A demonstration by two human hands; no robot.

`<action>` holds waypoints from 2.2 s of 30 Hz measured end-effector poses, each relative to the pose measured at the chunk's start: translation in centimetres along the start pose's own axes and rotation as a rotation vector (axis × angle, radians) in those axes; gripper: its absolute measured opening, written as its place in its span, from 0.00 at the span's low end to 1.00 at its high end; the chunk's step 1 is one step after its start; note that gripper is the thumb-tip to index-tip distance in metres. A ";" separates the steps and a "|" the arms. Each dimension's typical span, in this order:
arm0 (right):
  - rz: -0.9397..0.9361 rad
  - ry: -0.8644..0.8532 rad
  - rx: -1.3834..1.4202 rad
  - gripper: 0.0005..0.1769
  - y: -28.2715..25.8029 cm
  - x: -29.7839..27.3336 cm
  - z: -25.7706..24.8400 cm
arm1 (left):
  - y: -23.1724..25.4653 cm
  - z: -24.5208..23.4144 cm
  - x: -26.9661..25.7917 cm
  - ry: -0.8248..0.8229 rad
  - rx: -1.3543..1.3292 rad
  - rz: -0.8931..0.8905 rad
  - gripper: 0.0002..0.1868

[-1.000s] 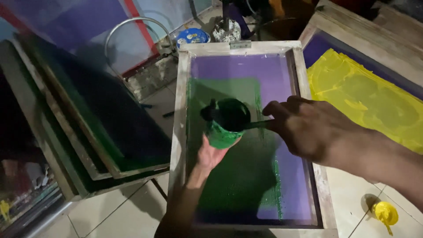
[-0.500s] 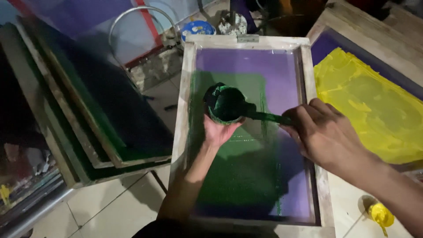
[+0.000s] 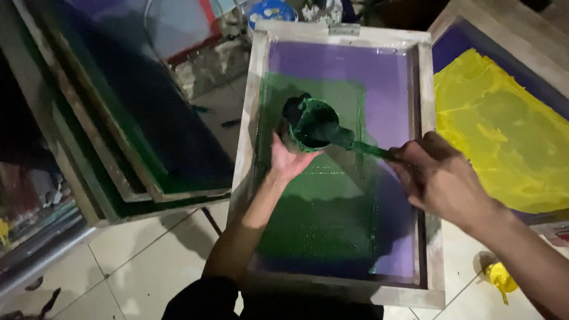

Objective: Spreading green ink onto a screen printing frame using a spatula

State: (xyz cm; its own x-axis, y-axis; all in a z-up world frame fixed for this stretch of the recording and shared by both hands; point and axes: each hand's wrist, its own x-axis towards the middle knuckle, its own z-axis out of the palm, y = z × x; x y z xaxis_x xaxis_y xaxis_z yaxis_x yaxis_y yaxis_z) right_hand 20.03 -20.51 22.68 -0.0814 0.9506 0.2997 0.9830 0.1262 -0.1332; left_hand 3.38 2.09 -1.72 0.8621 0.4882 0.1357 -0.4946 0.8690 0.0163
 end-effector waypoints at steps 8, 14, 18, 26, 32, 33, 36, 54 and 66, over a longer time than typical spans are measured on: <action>0.093 -0.097 0.009 0.13 0.1 -0.2 -2.3 | 0.3 -0.5 0.2 -0.012 -0.010 -0.055 0.62; 0.103 -0.048 -0.008 0.12 0.0 -0.1 -3.1 | 0.9 -0.5 0.5 -0.035 -0.005 -0.105 0.62; 0.136 0.009 0.030 0.11 -0.5 1.0 -3.6 | 1.5 1.7 0.7 0.286 -0.057 -0.051 0.50; 0.439 -0.062 0.396 0.12 0.3 3.9 -1.0 | 1.6 4.7 -0.2 0.160 -0.005 0.028 0.32; 0.720 -0.041 0.984 0.19 1.1 5.2 3.4 | 0.8 5.3 -0.3 0.537 -0.225 0.116 0.28; 0.724 -0.043 0.985 0.19 0.5 5.8 2.2 | 1.0 5.0 -0.1 0.541 -0.227 0.115 0.28; 0.727 -0.087 1.001 0.16 -0.3 6.7 0.0 | 1.0 4.7 0.0 0.561 -0.230 0.117 0.31; 0.885 -0.255 0.255 0.12 -0.9 8.8 -6.8 | 0.9 1.5 -0.4 0.463 -0.223 -0.089 0.52; 0.348 -0.109 0.097 0.12 0.8 5.8 -5.9 | 1.5 3.3 -0.6 0.101 0.057 0.051 0.35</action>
State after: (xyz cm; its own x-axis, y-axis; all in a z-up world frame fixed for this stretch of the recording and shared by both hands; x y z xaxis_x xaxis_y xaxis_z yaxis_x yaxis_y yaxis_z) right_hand 21.33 -16.52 29.86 0.2321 0.9654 0.1191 0.9353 -0.1879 -0.2999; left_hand 1.80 2.82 1.47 0.8410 0.5398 0.0371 -0.5411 0.8382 0.0684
